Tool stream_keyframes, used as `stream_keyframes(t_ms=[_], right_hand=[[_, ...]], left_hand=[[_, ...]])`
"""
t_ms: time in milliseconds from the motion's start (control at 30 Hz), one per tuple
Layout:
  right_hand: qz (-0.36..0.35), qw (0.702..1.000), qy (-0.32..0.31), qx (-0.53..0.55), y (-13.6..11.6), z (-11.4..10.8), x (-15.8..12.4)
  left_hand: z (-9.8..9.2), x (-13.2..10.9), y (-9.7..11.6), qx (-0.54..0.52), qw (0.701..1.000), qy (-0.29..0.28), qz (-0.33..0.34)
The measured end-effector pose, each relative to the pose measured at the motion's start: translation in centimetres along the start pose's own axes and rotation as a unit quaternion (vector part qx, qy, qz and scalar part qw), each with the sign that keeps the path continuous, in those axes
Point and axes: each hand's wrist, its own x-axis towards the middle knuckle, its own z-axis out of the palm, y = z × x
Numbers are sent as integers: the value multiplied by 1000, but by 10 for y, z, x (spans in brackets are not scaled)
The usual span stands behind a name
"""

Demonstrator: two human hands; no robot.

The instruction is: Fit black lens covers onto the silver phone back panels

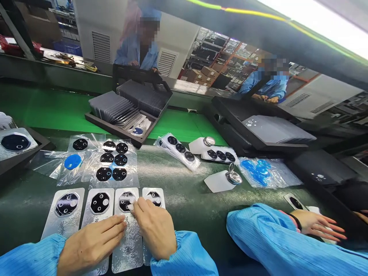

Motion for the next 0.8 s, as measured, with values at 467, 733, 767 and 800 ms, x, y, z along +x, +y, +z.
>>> stream_keyframes(t_ms=[467, 733, 767, 800], right_hand=[[5, 1000, -9, -5, 0, 3, -3], [12, 1000, -17, -7, -1, 3, -3], [11, 1000, -18, -6, -1, 3, -3], [11, 1000, -17, -4, -1, 3, -3]], left_hand=[[-4, 0, 0, -14, 1000, -13, -3], [-7, 4, -1, -3, 1000, 0, 1], [-8, 5, -1, -4, 1000, -2, 2], [-8, 6, -1, -5, 1000, -3, 1]])
